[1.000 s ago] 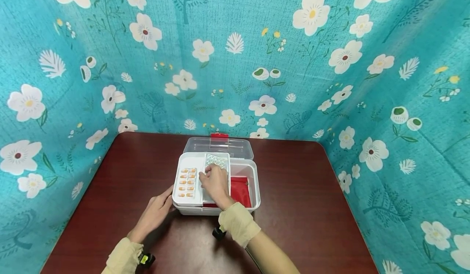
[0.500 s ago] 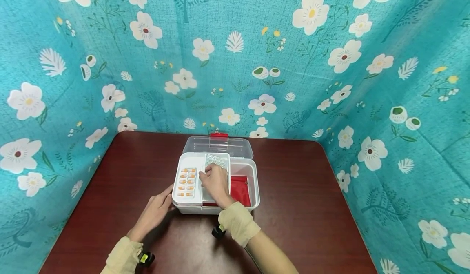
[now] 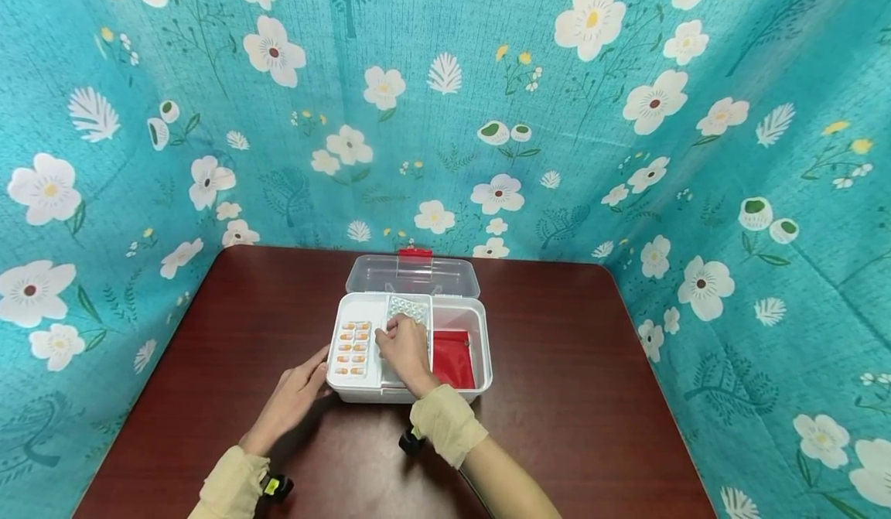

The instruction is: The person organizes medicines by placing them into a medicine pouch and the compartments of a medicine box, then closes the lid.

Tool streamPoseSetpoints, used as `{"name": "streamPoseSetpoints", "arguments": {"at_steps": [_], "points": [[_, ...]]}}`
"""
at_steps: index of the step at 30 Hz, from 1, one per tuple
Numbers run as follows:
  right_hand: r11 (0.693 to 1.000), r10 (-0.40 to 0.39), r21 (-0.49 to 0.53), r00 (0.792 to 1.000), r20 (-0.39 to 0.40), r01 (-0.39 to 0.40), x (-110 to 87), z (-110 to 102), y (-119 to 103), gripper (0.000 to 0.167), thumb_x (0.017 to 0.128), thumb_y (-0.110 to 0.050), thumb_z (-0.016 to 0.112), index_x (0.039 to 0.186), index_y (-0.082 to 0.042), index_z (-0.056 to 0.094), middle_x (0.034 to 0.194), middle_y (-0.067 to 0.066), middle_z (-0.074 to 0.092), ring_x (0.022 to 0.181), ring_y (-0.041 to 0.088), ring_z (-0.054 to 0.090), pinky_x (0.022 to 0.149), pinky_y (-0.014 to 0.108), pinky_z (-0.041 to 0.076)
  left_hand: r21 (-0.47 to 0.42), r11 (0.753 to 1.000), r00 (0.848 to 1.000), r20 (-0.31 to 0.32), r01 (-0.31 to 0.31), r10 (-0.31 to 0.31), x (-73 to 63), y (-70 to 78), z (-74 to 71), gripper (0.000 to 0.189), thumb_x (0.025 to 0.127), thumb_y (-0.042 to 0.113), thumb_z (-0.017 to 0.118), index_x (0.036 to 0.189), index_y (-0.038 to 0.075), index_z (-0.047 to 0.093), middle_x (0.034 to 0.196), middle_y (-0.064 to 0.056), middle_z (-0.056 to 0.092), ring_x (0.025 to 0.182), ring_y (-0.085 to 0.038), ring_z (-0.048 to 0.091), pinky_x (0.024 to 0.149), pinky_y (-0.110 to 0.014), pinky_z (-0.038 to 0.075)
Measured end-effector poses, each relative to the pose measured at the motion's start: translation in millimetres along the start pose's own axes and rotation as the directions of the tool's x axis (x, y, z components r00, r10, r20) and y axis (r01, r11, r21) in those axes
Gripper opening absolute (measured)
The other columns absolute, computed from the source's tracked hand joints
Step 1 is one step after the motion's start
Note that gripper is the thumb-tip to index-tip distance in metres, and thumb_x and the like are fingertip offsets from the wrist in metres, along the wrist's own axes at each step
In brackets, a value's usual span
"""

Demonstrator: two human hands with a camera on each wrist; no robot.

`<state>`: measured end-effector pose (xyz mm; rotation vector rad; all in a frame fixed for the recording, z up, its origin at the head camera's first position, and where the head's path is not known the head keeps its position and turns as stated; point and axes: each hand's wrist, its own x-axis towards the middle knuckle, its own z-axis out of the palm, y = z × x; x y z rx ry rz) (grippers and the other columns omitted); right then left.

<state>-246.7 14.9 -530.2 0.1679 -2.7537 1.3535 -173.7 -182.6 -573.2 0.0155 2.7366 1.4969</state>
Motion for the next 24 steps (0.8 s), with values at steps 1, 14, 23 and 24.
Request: {"name": "streamPoseSetpoints", "arguments": {"at_steps": [1,14,23,24], "points": [[1.000,0.002,0.002,1.000,-0.002,-0.002,0.7,-0.2,0.5,0.011,0.084,-0.011,0.073,0.083,-0.002,0.066,0.064,0.006,0.068,0.047,0.011,0.065,0.050,0.019,0.042,-0.016,1.000,1.000,0.007,0.013,-0.013,1.4,0.8,0.4,0.045,0.104,0.015,0.048,0.149,0.009,0.047,0.115,-0.017,0.072,0.085,-0.014,0.072,0.074,-0.022,0.056],[0.998,0.033,0.046,0.990,0.136,-0.039,14.2,-39.2,12.4,0.020,0.091,-0.016,0.071,0.102,0.001,0.072,0.076,0.010,0.073,0.053,0.012,0.068,0.050,0.022,0.046,-0.026,0.999,0.996,0.082,0.037,-0.035,22.8,2.0,-12.5,0.047,0.105,0.022,0.050,0.148,0.004,0.047,0.129,-0.020,0.066,0.098,-0.021,0.072,0.083,-0.032,0.059],[0.984,0.157,-0.106,0.971,0.178,-0.140,87.9,-135.6,53.4,0.028,0.095,-0.019,0.063,0.115,0.000,0.070,0.101,0.016,0.074,0.081,0.019,0.071,0.070,0.028,0.055,0.189,0.982,0.985,0.167,0.009,-0.041,105.1,5.3,-47.1,0.058,0.107,0.035,0.038,0.150,-0.004,0.037,0.152,-0.026,0.042,0.142,-0.043,0.039,0.116,-0.056,0.032],[0.980,0.188,-0.103,0.960,0.207,-0.170,96.6,-142.4,62.4,0.031,0.096,-0.020,0.061,0.118,0.001,0.068,0.103,0.018,0.073,0.083,0.020,0.069,0.072,0.030,0.054,0.184,0.982,0.981,0.185,0.029,-0.063,115.8,4.9,-48.0,0.060,0.107,0.035,0.036,0.151,-0.005,0.035,0.153,-0.027,0.039,0.143,-0.043,0.036,0.117,-0.056,0.030]]}}
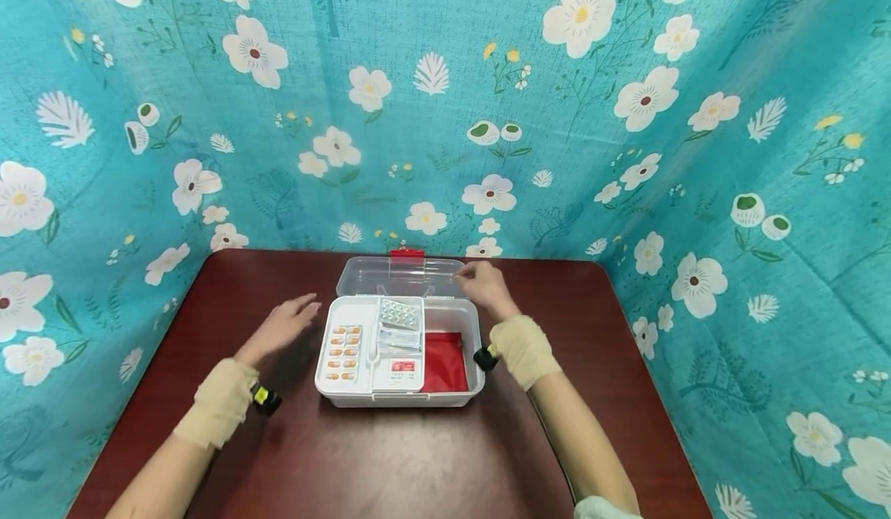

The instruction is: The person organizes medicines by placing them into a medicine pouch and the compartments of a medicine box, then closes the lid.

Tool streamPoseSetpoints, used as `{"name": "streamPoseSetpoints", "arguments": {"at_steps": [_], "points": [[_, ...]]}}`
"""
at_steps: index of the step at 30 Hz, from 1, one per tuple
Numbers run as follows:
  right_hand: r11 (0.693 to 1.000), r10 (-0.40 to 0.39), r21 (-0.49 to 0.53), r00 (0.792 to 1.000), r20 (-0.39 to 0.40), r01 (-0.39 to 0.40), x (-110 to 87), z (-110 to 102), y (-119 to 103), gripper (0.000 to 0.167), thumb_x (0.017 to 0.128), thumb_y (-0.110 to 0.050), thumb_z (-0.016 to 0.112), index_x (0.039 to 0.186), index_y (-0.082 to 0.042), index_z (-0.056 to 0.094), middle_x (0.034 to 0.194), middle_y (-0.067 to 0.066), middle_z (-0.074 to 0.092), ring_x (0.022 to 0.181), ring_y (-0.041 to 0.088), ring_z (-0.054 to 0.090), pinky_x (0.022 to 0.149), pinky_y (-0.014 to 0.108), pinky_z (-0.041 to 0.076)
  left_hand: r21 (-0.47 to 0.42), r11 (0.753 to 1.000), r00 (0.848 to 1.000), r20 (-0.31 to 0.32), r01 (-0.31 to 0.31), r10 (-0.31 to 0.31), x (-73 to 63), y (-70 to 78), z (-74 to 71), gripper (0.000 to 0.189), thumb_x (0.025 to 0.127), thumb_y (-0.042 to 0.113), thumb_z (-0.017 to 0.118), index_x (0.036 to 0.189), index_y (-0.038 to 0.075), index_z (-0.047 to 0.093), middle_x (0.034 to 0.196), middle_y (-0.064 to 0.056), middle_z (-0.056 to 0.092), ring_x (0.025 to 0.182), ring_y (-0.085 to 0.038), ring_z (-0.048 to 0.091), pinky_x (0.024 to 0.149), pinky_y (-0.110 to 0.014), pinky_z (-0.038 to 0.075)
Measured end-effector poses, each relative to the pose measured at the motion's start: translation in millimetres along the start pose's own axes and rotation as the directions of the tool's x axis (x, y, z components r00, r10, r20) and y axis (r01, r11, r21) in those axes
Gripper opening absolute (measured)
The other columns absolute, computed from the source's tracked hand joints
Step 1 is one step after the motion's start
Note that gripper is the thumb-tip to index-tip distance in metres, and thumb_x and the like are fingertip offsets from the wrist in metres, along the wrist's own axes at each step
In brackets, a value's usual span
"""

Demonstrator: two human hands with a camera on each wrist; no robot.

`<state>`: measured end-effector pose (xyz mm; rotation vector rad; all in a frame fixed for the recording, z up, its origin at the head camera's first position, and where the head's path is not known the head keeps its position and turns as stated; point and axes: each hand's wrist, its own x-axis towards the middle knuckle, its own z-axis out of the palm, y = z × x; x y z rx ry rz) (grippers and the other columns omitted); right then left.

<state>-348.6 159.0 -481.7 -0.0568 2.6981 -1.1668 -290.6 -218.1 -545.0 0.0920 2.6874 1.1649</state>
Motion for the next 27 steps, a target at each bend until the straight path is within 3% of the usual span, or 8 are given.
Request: {"name": "streamPoseSetpoints", "arguments": {"at_steps": [5,9,12,14,16,18,22,27], "points": [[0.991,0.125,0.018,0.975,0.186,-0.130,45.4,-21.0,46.7,0.041,0.100,-0.018,0.053,0.129,0.011,0.054,0.116,0.027,0.063,0.103,0.032,0.065,0.091,0.042,0.054,-0.162,0.978,0.980,0.170,0.134,-0.106,55.6,-3.9,-3.8,0.064,0.108,0.034,0.033,0.152,-0.011,0.024,0.157,-0.031,0.028,0.142,-0.047,0.036,0.115,-0.055,0.033],[0.971,0.226,-0.012,0.905,0.361,-0.238,66.5,-17.5,77.3,0.054,0.104,-0.020,0.047,0.143,0.016,0.036,0.134,0.037,0.051,0.123,0.044,0.058,0.100,0.049,0.051,-0.309,0.916,0.934,0.323,0.256,-0.152,87.3,-14.6,6.3,0.058,0.109,0.025,0.032,0.150,-0.016,0.025,0.156,-0.033,0.028,0.139,-0.045,0.041,0.112,-0.051,0.039],[0.955,0.266,0.000,0.856,0.443,-0.297,77.3,-10.0,87.6,0.054,0.105,-0.019,0.045,0.144,0.016,0.033,0.131,0.037,0.054,0.114,0.041,0.064,0.095,0.047,0.054,-0.349,0.890,0.909,0.391,0.294,-0.147,103.4,-19.4,15.4,0.049,0.108,0.018,0.033,0.145,-0.014,0.038,0.150,-0.029,0.041,0.117,-0.030,0.061,0.099,-0.040,0.052],[0.949,0.251,0.049,0.842,0.477,-0.311,84.4,-5.2,89.7,0.051,0.104,-0.015,0.045,0.142,0.017,0.036,0.120,0.031,0.062,0.097,0.031,0.070,0.088,0.041,0.057,-0.371,0.881,0.904,0.407,0.293,-0.129,110.3,-18.2,18.7,0.043,0.106,0.013,0.034,0.136,-0.012,0.050,0.135,-0.027,0.055,0.099,-0.020,0.063,0.086,-0.032,0.055],[0.955,0.203,0.090,0.844,0.497,-0.283,91.8,-1.3,88.2,0.047,0.103,-0.010,0.046,0.140,0.018,0.040,0.111,0.027,0.066,0.087,0.022,0.069,0.083,0.038,0.058,-0.390,0.879,0.910,0.400,0.275,-0.107,115.5,-15.3,19.6,0.036,0.103,0.008,0.034,0.122,-0.014,0.056,0.120,-0.024,0.060,0.090,-0.016,0.060,0.078,-0.028,0.053],[0.965,0.139,0.125,0.852,0.504,-0.231,99.2,1.0,84.1,0.042,0.100,-0.005,0.047,0.135,0.019,0.046,0.108,0.026,0.068,0.084,0.016,0.067,0.080,0.033,0.057,-0.407,0.878,0.917,0.389,0.253,-0.084,120.0,-11.8,17.3,0.033,0.101,0.004,0.031,0.117,-0.016,0.052,0.112,-0.025,0.059,0.094,-0.020,0.061,0.078,-0.029,0.053],[0.989,0.026,0.117,0.898,0.440,-0.086,108.8,-2.4,72.2,0.042,0.091,0.003,0.051,0.131,0.019,0.052,0.116,0.032,0.066,0.083,0.017,0.067,0.073,0.029,0.056,-0.439,0.877,0.937,0.347,0.195,-0.035,128.1,-6.2,8.9,0.039,0.104,0.004,0.033,0.132,-0.020,0.045,0.126,-0.036,0.053,0.113,-0.039,0.062,0.089,-0.040,0.056],[0.986,-0.005,0.159,0.960,0.280,-0.042,101.7,-10.6,57.2,0.057,0.086,0.008,0.051,0.142,0.011,0.043,0.114,0.030,0.066,0.083,0.018,0.064,0.069,0.028,0.054,-0.486,0.866,0.961,0.277,0.116,0.027,124.3,5.0,-7.5,0.047,0.106,0.008,0.037,0.148,-0.013,0.033,0.142,-0.036,0.047,0.129,-0.046,0.053,0.102,-0.051,0.049]]}}
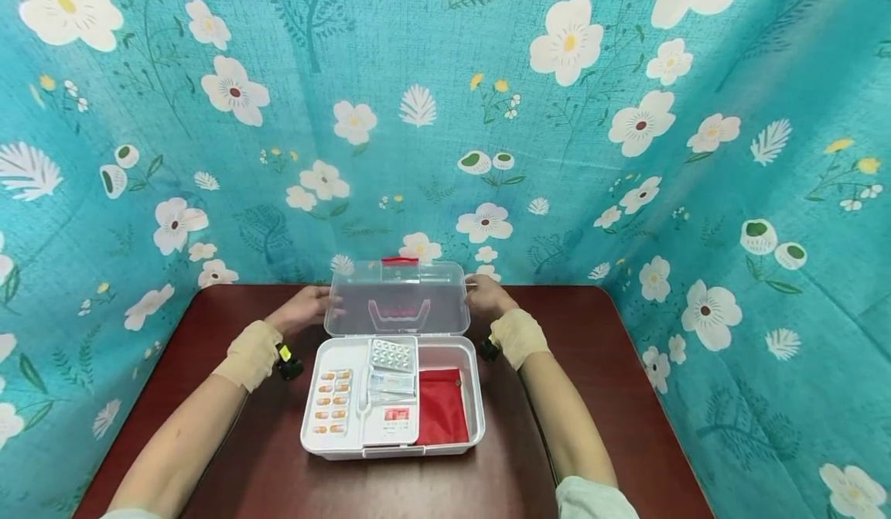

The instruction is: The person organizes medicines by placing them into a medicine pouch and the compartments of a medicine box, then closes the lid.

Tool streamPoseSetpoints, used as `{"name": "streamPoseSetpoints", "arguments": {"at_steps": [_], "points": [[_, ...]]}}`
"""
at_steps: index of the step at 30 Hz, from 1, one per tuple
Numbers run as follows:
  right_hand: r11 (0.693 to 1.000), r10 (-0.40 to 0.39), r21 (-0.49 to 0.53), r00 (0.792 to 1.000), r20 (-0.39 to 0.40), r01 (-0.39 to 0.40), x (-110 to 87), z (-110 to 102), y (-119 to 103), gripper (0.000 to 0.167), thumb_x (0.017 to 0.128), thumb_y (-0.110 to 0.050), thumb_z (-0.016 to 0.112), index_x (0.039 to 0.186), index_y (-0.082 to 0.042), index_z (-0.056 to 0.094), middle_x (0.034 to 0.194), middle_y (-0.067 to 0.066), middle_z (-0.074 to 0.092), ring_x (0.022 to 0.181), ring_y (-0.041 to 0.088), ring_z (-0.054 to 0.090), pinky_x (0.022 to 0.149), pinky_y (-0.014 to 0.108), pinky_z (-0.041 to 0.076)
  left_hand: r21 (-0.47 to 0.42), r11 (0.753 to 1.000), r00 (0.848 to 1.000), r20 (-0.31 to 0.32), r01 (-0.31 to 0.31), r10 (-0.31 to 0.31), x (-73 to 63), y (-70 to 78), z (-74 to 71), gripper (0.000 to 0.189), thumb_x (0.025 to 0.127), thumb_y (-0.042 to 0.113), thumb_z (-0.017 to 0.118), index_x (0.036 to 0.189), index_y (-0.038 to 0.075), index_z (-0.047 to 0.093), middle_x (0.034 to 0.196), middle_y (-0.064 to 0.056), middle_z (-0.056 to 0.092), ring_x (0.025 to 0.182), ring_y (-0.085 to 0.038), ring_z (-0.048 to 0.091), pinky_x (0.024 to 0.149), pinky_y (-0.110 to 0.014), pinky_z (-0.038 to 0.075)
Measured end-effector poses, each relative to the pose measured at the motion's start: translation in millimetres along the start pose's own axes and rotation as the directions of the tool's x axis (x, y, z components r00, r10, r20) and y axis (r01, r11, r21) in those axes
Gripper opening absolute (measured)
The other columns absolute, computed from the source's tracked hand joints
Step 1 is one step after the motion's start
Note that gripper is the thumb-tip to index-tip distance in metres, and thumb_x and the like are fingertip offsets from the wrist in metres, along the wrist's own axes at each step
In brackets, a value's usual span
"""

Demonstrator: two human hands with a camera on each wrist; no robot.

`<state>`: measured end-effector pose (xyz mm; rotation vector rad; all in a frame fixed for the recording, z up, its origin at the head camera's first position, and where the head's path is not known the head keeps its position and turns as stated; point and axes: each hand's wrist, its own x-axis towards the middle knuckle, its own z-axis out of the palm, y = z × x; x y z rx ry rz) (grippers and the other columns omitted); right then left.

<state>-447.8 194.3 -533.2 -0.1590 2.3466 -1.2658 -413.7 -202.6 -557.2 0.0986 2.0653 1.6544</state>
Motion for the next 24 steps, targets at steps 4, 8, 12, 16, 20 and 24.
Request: {"name": "streamPoseSetpoints", "arguments": {"at_steps": [4,8,12,16,20,24], "points": [[0.998,-0.055,-0.011,0.991,-0.120,0.055,-13.9,-2.5,-13.7,0.067,0.088,0.007,0.056,0.150,0.003,0.033,0.119,0.030,0.064,0.095,0.026,0.067,0.077,0.035,0.058,0.026,0.998,0.997,-0.059,-0.055,0.056,-13.0,21.6,-3.5,0.051,0.108,0.014,0.038,0.153,-0.006,0.028,0.146,-0.032,0.045,0.131,-0.044,0.052,0.105,-0.051,0.046],[0.984,-0.138,-0.137,0.967,-0.213,0.110,-33.5,-4.7,-28.5,0.063,0.093,-0.001,0.061,0.149,0.000,0.033,0.122,0.030,0.062,0.103,0.035,0.068,0.085,0.043,0.058,0.112,0.986,0.985,-0.106,-0.123,0.135,-27.0,40.9,-2.6,0.052,0.108,0.017,0.037,0.154,-0.005,0.026,0.147,-0.031,0.045,0.128,-0.040,0.056,0.104,-0.049,0.048],[0.954,-0.218,-0.261,0.936,-0.276,0.145,-51.7,-4.2,-45.8,0.060,0.095,-0.012,0.064,0.147,-0.002,0.036,0.118,0.028,0.066,0.102,0.039,0.069,0.086,0.049,0.057,0.235,0.954,0.961,-0.155,-0.189,0.228,-42.9,51.9,-0.6,0.052,0.107,0.022,0.042,0.153,-0.002,0.033,0.141,-0.030,0.053,0.122,-0.038,0.061,0.099,-0.046,0.051],[0.923,-0.287,-0.340,0.910,-0.300,0.179,-67.2,0.0,-59.0,0.063,0.095,-0.019,0.065,0.147,0.001,0.035,0.113,0.027,0.070,0.100,0.038,0.070,0.085,0.051,0.056,0.338,0.913,0.934,-0.189,-0.227,0.302,-60.3,56.4,1.0,0.050,0.106,0.022,0.047,0.150,0.000,0.040,0.137,-0.029,0.056,0.119,-0.040,0.063,0.097,-0.047,0.053],[0.923,-0.315,-0.325,0.891,-0.327,0.208,-84.0,5.2,-62.6,0.062,0.095,-0.020,0.065,0.145,0.002,0.036,0.119,0.027,0.067,0.107,0.038,0.068,0.089,0.051,0.055,0.378,0.889,0.921,-0.181,-0.259,0.345,-78.3,58.8,4.4,0.049,0.106,0.017,0.046,0.150,-0.002,0.039,0.139,-0.029,0.055,0.119,-0.040,0.063,0.096,-0.048,0.052],[0.922,-0.346,-0.307,0.861,-0.373,0.237,-102.6,9.2,-64.6,0.059,0.093,-0.020,0.067,0.141,0.002,0.039,0.124,0.027,0.062,0.113,0.041,0.064,0.092,0.053,0.054,0.410,0.861,0.896,-0.187,-0.301,0.402,-93.6,62.2,10.9,0.047,0.105,0.012,0.047,0.149,-0.002,0.040,0.139,-0.028,0.056,0.118,-0.040,0.064,0.095,-0.048,0.053]]}}
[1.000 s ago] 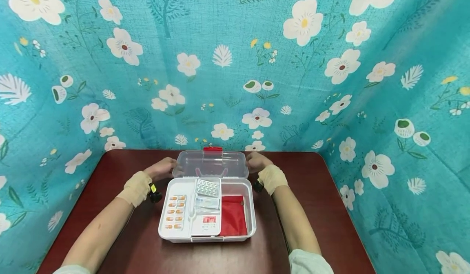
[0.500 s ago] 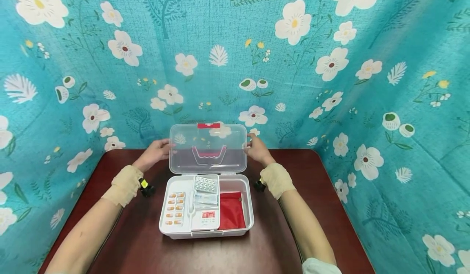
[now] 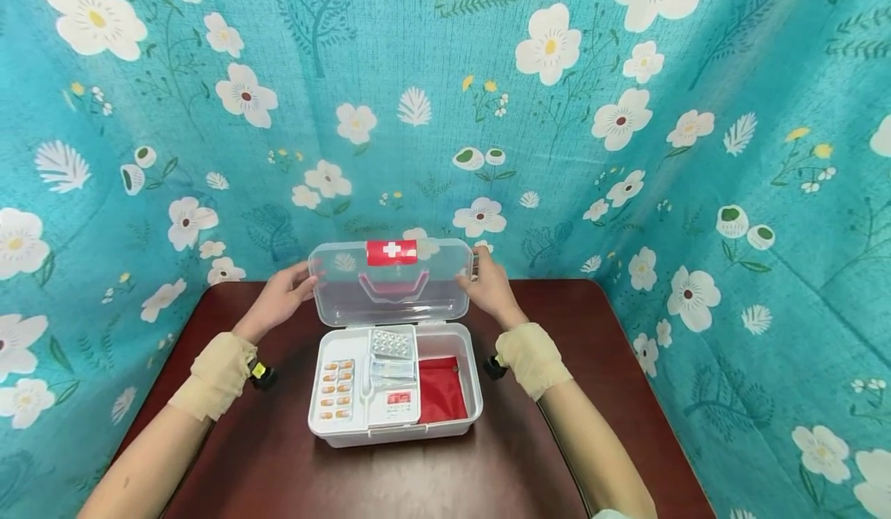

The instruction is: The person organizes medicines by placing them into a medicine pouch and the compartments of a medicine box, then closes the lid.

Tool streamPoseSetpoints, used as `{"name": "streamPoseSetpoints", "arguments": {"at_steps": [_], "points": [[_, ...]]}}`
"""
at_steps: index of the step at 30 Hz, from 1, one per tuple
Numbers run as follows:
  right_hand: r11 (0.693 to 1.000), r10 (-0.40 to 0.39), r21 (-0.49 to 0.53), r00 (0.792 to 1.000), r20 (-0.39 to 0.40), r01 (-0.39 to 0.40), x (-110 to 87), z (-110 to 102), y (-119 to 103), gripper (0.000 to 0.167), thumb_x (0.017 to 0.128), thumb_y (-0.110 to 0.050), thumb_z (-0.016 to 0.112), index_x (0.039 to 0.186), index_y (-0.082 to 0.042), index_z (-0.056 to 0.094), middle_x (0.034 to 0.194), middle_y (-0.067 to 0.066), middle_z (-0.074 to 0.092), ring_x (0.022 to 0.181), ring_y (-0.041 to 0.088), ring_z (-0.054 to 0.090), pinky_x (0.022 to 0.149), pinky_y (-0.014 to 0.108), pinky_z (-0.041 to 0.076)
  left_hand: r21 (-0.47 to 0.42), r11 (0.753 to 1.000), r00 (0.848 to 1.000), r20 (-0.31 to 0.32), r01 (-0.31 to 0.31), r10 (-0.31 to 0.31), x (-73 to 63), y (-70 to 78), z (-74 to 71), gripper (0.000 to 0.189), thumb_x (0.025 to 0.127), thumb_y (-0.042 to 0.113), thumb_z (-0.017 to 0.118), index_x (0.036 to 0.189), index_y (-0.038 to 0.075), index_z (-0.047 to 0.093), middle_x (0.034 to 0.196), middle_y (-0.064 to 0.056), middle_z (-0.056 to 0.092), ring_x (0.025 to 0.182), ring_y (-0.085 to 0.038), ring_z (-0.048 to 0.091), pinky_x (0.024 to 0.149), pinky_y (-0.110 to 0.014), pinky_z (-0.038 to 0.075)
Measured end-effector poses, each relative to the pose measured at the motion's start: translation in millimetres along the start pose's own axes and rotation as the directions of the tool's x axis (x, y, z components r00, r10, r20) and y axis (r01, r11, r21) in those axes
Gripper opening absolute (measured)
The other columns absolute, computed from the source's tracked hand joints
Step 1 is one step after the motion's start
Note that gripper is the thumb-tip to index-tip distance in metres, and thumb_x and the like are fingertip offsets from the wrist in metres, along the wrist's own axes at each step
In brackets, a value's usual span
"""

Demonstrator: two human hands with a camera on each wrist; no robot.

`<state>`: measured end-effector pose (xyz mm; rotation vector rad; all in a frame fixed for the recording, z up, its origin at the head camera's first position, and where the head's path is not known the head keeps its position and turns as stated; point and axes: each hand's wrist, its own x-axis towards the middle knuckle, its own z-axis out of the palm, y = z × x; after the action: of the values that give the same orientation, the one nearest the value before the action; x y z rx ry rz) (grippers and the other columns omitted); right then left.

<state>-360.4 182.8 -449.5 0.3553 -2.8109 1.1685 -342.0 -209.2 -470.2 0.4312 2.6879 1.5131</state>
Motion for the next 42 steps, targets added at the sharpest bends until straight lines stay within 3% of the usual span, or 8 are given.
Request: {"name": "streamPoseSetpoints", "arguments": {"at_steps": [14,19,25,31,35,38,40,42], "points": [[0.991,-0.134,-0.007,0.991,-0.015,0.134,-68.3,-6.8,-2.4,0.076,0.087,-0.014,0.076,0.149,-0.012,0.031,0.129,0.018,0.059,0.107,0.033,0.066,0.085,0.050,0.058,0.113,0.978,0.981,-0.059,-0.178,0.185,-45.5,10.9,19.9,0.052,0.098,-0.002,0.056,0.148,0.006,0.045,0.133,-0.021,0.063,0.122,-0.035,0.062,0.097,-0.053,0.051],[0.995,-0.096,-0.022,0.995,-0.011,0.096,-94.6,-0.4,-4.9,0.088,0.084,-0.018,0.079,0.153,-0.014,0.025,0.142,0.016,0.046,0.125,0.035,0.053,0.089,0.051,0.056,0.121,0.976,0.982,-0.023,-0.183,0.187,-58.3,16.5,26.4,0.058,0.096,-0.004,0.057,0.150,0.011,0.043,0.136,-0.018,0.061,0.120,-0.031,0.063,0.094,-0.049,0.053],[0.997,-0.076,-0.027,0.995,-0.062,0.074,-124.8,11.8,-5.3,0.089,0.082,-0.022,0.082,0.152,-0.011,0.028,0.145,0.016,0.042,0.126,0.034,0.049,0.095,0.054,0.053,0.164,0.969,0.982,-0.006,-0.183,0.187,-75.7,12.6,38.9,0.064,0.094,-0.008,0.057,0.153,0.014,0.040,0.145,-0.014,0.054,0.126,-0.028,0.058,0.099,-0.047,0.051],[0.999,-0.032,0.041,0.995,-0.099,0.036,-150.7,26.7,0.4,0.091,0.077,-0.025,0.085,0.150,-0.015,0.032,0.143,0.014,0.044,0.127,0.032,0.049,0.096,0.055,0.052,0.036,0.989,0.990,-0.013,-0.140,0.141,-96.4,5.2,49.3,0.067,0.091,-0.010,0.061,0.151,0.012,0.044,0.153,-0.010,0.047,0.135,-0.027,0.051,0.102,-0.040,0.047],[0.979,0.060,0.202,0.987,-0.152,-0.028,-164.5,39.7,3.2,0.094,0.075,-0.018,0.087,0.150,-0.013,0.030,0.139,0.015,0.047,0.123,0.029,0.054,0.095,0.049,0.054,-0.057,0.991,0.993,-0.030,-0.119,0.117,-105.9,0.1,55.8,0.067,0.089,-0.013,0.063,0.149,0.011,0.046,0.155,-0.013,0.043,0.140,-0.030,0.046,0.102,-0.039,0.044],[0.884,0.192,0.456,0.967,-0.165,-0.098,-175.3,53.8,1.9,0.089,0.076,-0.004,0.084,0.146,-0.006,0.029,0.130,0.011,0.052,0.114,0.016,0.060,0.092,0.033,0.057,-0.102,0.989,0.994,-0.034,-0.111,0.108,-111.4,-0.6,57.9,0.066,0.089,-0.013,0.062,0.148,0.009,0.047,0.156,-0.015,0.042,0.141,-0.033,0.045,0.103,-0.040,0.042],[0.755,0.281,0.641,0.952,-0.126,-0.138,-182.4,64.0,-0.7,0.081,0.080,0.004,0.077,0.142,-0.002,0.025,0.123,0.005,0.055,0.105,0.007,0.063,0.087,0.024,0.056,-0.116,0.987,0.994,-0.040,-0.108,0.104,-114.1,-0.3,57.4,0.065,0.088,-0.013,0.063,0.148,0.009,0.048,0.156,-0.015,0.042,0.141,-0.033,0.044,0.104,-0.039,0.042],[0.580,0.334,0.801,0.941,-0.063,-0.152,-187.7,73.0,-4.2,0.070,0.084,0.009,0.069,0.138,-0.001,0.024,0.118,0.001,0.058,0.098,0.003,0.065,0.083,0.018,0.055,-0.126,0.987,0.995,-0.049,-0.096,0.090,-117.2,-0.1,55.8,0.065,0.088,-0.013,0.063,0.147,0.011,0.049,0.156,-0.013,0.042,0.142,-0.032,0.043,0.104,-0.038,0.041]]}}
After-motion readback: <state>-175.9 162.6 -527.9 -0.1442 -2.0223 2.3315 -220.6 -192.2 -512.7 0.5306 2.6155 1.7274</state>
